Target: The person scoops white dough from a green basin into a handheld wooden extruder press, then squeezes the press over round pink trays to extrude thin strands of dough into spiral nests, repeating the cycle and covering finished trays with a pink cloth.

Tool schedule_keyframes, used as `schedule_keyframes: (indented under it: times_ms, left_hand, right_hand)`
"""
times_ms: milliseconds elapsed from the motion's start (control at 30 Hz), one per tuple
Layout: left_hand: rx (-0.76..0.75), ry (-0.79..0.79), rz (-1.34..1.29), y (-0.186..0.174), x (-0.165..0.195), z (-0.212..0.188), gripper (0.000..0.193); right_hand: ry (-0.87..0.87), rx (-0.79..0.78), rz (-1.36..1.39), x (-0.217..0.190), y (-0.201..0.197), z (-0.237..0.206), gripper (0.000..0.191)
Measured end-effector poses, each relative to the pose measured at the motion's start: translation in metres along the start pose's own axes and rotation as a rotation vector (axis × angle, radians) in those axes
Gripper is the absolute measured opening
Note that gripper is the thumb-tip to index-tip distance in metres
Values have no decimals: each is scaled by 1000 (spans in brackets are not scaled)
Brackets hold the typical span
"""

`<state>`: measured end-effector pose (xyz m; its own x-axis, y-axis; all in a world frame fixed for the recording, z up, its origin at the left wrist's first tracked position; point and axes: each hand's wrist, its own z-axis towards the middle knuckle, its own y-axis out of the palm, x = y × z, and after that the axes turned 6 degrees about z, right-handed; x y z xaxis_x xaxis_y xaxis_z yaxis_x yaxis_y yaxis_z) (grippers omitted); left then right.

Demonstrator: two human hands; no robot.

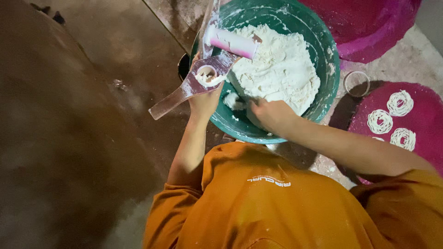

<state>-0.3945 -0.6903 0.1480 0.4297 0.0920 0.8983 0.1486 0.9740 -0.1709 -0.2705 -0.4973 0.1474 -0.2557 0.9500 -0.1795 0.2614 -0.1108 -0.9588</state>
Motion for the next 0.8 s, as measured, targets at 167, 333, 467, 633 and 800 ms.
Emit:
schedule_keyframes:
  times_ms: [167, 333, 467, 633, 800]
  left_hand:
    - [1, 10, 33, 1, 0, 0, 61]
    - [14, 61, 48, 0, 0, 2, 59]
    - [16, 49, 34, 1, -1, 1, 58]
    - [0, 37, 49, 3, -2, 0, 59]
    - [10, 78, 68, 3, -5, 1, 63]
  right_hand:
    - [37, 41, 3, 0, -3, 34, 37]
    - [-4, -106, 95, 3, -17, -23, 47]
    - [-80, -108, 199, 28, -37, -68, 66]
    - [121, -137, 46, 23, -39, -34, 64]
    - [5, -8, -151, -7, -28, 4, 51]
